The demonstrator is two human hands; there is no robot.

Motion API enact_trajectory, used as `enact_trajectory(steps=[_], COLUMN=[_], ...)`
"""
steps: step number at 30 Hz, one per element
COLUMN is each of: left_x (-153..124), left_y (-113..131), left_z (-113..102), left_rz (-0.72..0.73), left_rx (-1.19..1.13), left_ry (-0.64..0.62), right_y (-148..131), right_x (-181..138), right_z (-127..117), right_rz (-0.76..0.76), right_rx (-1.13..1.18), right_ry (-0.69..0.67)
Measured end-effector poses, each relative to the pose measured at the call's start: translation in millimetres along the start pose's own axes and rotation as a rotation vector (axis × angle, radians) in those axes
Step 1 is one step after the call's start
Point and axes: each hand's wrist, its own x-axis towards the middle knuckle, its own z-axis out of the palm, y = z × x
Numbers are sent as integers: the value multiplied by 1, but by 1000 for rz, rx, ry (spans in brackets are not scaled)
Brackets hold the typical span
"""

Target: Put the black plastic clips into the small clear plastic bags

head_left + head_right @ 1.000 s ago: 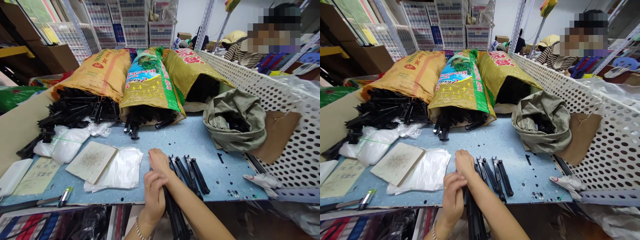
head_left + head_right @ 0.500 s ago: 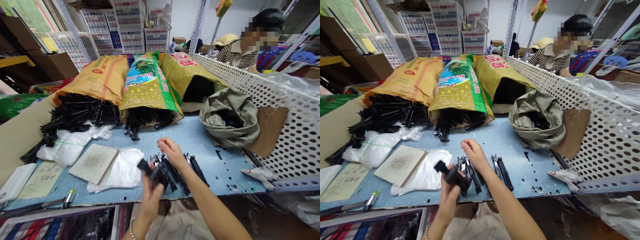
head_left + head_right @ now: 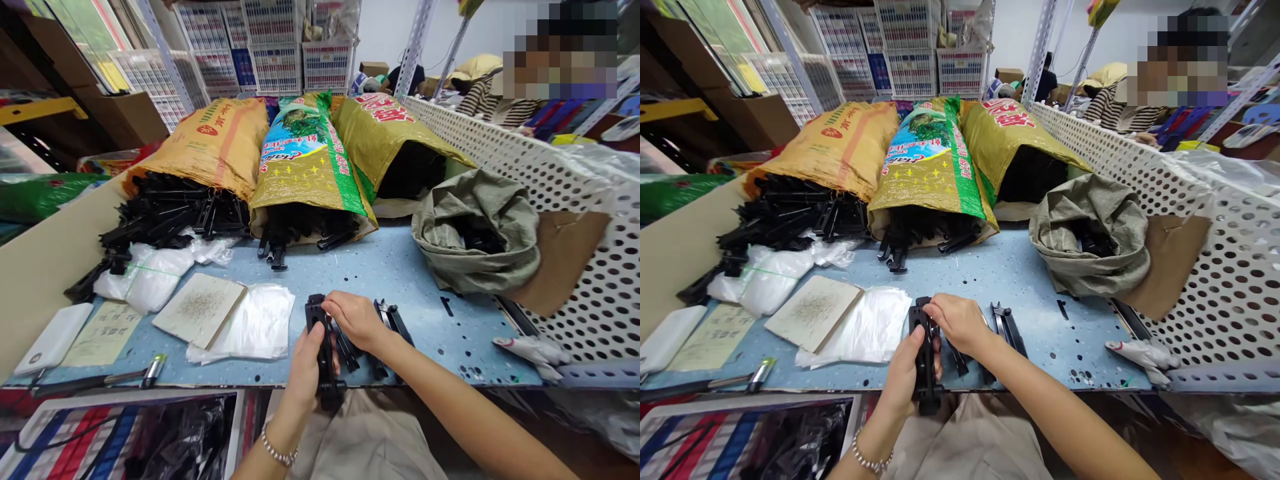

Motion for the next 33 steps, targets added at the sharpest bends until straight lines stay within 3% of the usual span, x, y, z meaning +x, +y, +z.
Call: enact_trajectory(steps=[2,6,8,11,13,15,18,22,25,27,30,31,33], left_x=[6,13,15,19,24,30,42,57,49,30,1,-4,-1], left_y=[5,13,15,18,19,14,-3,-13,0,9,17,18,21], left_z=[-4,-11,-15,-32,-49,-61,-62,-48,-48,-52,-57,-60,-67], left_rz=[47,63,70,169,189,101,12,38,-65,-212,-496,-500,-283], left_rx=[-57,-158,-100,153,296,341,271,12,-96,-31,167,256,536], left_ry=[38,31,16,93,209,279,254,206,124,-44,-397,-437,-304], right_y=[-7,-26,-27,-8,19,50,90,107,82,52,11,3,-2], right_x=[-10,-41,-55,-74,-90,-105,-114,-92,-68,-58,-52,-51,-48], right_z=[1,15,20,13,3,-3,1,3,-13,-20,-19,-16,-9], right_rz=[43,-229,-227,10,209,372,408,352,247,47,-339,-407,-377], right_rx=[104,55,42,63,-74,-276,-312,-363,-383,-339,-220,-180,-92], right_ry=[-95,-244,-244,-235,-96,94,105,41,33,-40,-280,-340,-387])
